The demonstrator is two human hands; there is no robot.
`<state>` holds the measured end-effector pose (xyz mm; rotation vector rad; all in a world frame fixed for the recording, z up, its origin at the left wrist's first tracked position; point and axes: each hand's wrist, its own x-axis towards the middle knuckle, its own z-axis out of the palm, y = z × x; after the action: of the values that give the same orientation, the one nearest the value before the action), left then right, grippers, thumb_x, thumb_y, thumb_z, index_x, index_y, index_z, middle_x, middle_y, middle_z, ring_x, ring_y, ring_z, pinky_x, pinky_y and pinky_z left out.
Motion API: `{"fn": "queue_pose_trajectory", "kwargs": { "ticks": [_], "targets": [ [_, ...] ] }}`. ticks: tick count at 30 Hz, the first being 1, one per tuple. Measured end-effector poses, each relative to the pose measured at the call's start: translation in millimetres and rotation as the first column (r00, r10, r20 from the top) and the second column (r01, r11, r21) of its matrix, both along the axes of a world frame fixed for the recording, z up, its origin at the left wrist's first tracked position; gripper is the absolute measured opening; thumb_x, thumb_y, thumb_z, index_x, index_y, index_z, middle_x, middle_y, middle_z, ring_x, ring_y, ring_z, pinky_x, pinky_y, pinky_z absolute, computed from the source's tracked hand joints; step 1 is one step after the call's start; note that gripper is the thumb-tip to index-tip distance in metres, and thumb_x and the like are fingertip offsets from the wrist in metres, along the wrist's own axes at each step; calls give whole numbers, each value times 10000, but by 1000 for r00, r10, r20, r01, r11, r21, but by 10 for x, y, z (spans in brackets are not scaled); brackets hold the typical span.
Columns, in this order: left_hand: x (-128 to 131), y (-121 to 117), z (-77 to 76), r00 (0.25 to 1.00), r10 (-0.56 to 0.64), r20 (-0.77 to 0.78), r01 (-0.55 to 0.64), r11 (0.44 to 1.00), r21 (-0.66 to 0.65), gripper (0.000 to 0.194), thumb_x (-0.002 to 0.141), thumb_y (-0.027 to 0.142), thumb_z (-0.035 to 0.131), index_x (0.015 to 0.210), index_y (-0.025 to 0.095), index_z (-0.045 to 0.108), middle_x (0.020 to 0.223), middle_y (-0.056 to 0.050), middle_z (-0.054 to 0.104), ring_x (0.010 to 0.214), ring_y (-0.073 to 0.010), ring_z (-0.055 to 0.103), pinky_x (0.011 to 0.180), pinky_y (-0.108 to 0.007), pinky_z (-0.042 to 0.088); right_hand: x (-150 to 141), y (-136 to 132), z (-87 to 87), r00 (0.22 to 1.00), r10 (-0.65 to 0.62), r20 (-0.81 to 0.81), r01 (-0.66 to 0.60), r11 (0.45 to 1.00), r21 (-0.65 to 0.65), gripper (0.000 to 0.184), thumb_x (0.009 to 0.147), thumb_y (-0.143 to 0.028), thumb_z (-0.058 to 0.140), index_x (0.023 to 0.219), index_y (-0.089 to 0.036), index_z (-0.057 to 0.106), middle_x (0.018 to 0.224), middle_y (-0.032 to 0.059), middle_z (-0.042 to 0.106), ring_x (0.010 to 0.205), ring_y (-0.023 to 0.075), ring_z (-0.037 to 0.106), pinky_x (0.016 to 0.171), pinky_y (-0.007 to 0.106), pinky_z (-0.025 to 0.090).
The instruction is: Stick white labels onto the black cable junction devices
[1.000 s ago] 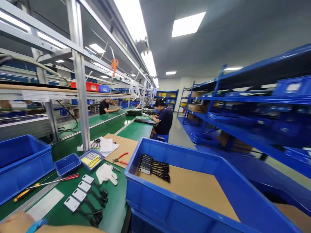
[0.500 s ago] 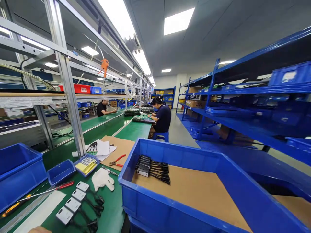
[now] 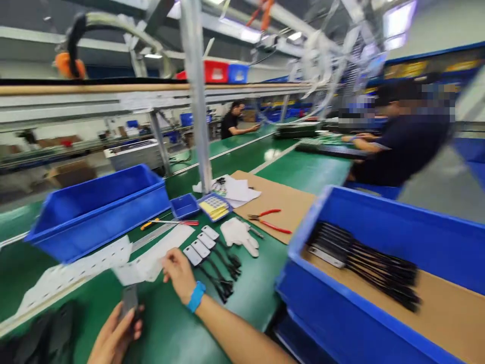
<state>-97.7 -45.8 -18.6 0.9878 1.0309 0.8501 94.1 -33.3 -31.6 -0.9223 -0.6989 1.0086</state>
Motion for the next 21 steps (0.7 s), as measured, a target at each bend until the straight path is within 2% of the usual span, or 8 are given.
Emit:
{"fn": "queue_pose_trajectory", "kwargs": {
  "ticks": [2,4,9,14,21],
  "targets": [
    [-21,-13,-27,995,-76,65,77,997,-22,594,733,383,775,1191,158,472,1049,-111,649,748,-166,608,692,-296,520,-54,-38,-34,996,66,63,-65,997,-30,323,791,-488,603,809,-192,476,594,-66,454,473,75,453,464,198,358],
    [-64,6,-52,981,-156,116,161,986,-35,559,778,335,739,1217,157,442,1096,-139,636,810,-190,630,759,-328,519,-111,-81,-57,981,127,148,-121,991,-53,306,825,-469,589,795,-189,470,593,-71,434,451,61,432,458,196,325],
    [-206,-1,-137,931,-293,217,310,949,-51,593,779,241,725,1257,141,389,967,-125,656,880,-231,654,844,-386,505,-260,-186,-72,919,237,316,-202,970,-138,288,816,-416,637,766,-183,476,624,-66,420,451,48,385,430,193,298],
    [-228,-73,-190,898,-349,269,384,919,-90,638,751,224,736,1259,158,356,1045,-162,653,898,-268,669,849,-432,507,-335,-229,-95,894,293,341,-241,953,-185,262,803,-398,658,787,-173,524,635,-46,468,462,57,405,428,198,337],
    [-208,-83,-206,891,-363,273,402,909,-106,636,771,241,724,1268,156,338,1108,-194,630,947,-298,661,879,-469,497,-386,-293,-126,872,316,374,-253,945,-209,204,800,-349,672,797,-175,567,636,-27,509,524,84,479,458,199,431]
  ]
}}
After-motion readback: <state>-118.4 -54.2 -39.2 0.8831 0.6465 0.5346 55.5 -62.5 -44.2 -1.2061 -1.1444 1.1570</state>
